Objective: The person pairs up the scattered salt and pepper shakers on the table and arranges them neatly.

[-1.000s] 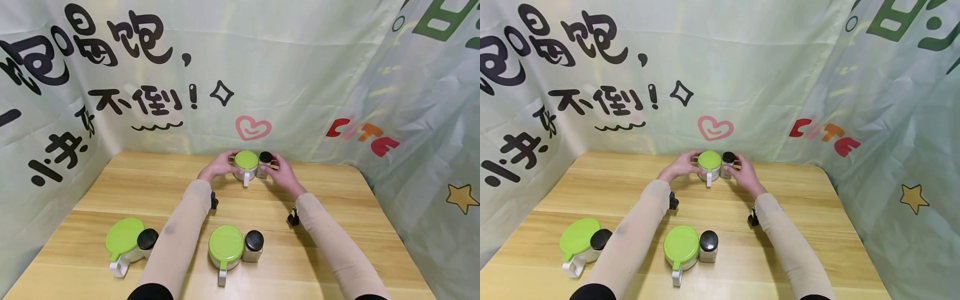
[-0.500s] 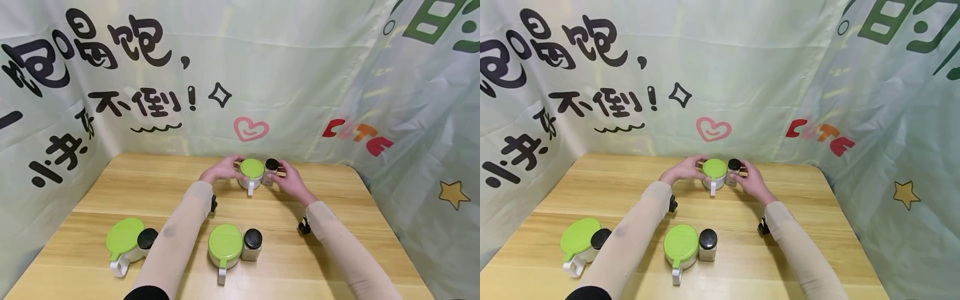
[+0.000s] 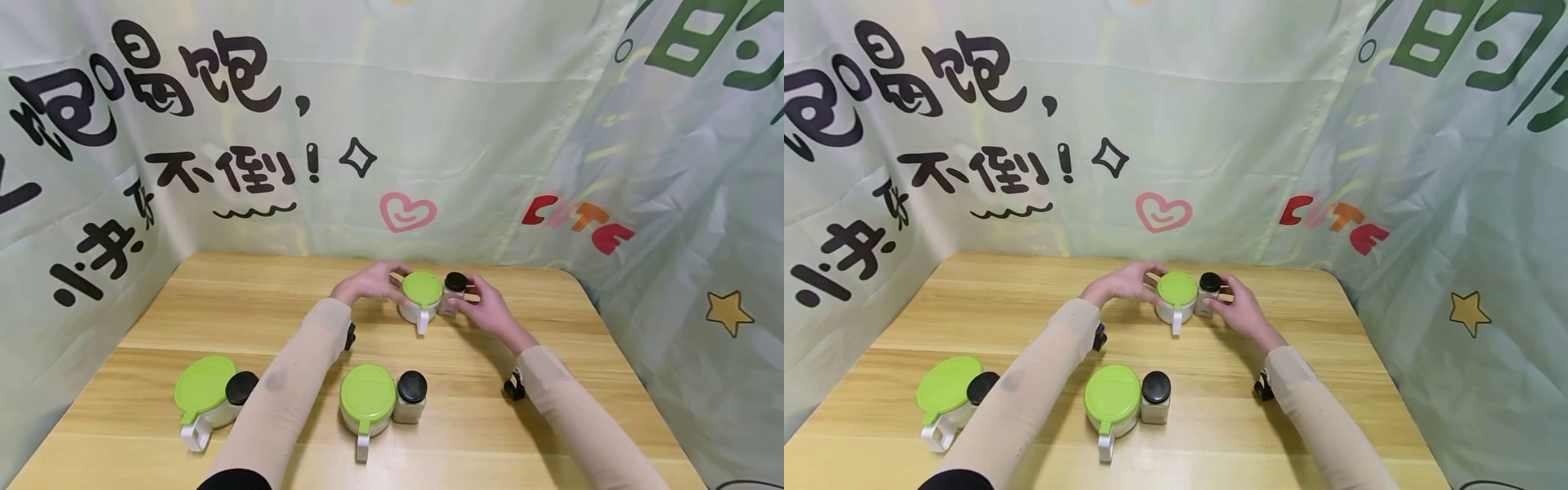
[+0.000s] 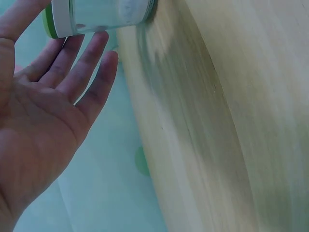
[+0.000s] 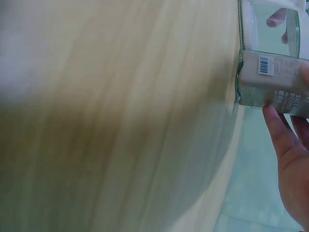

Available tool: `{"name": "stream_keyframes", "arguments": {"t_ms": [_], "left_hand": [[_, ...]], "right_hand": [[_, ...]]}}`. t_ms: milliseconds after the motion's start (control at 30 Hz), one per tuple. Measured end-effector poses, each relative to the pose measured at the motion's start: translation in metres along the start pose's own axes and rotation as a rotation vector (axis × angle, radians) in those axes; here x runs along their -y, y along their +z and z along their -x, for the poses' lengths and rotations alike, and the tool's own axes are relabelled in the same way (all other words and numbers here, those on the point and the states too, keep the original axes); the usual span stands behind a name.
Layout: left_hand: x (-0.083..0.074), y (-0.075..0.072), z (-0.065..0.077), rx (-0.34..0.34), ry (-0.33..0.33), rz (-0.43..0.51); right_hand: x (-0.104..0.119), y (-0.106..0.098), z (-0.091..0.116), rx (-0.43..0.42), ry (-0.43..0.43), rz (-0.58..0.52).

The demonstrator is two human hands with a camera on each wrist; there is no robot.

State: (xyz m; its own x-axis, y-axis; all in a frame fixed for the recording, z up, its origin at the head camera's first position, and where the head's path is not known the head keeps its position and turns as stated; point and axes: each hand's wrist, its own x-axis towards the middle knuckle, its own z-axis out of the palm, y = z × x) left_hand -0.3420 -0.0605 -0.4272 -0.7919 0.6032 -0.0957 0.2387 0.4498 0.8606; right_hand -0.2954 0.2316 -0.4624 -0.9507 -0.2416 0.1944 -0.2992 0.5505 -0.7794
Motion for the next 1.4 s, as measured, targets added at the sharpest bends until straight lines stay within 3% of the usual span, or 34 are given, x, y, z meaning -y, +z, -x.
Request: {"name": "stream_keyframes", "arguments": {"t_ms": [633,1167,1400], "left_hand": [[-0.021,0.026,-0.011,0.141,0.031,-0.05],[-0.039,0.056,-0.004,0.209,0.086,-0.131],[-0.044,0.07,0.0,0.236,0.136,-0.166]], "right_hand": [[-0.008,-0.025,0.043,-0.006,0.02,0.015],[-0.005,-0.036,0.095,-0.039,-0.01,-0.011],[-0.005,-0.04,0.115,-0.035,-0.026,-0.08]]}}
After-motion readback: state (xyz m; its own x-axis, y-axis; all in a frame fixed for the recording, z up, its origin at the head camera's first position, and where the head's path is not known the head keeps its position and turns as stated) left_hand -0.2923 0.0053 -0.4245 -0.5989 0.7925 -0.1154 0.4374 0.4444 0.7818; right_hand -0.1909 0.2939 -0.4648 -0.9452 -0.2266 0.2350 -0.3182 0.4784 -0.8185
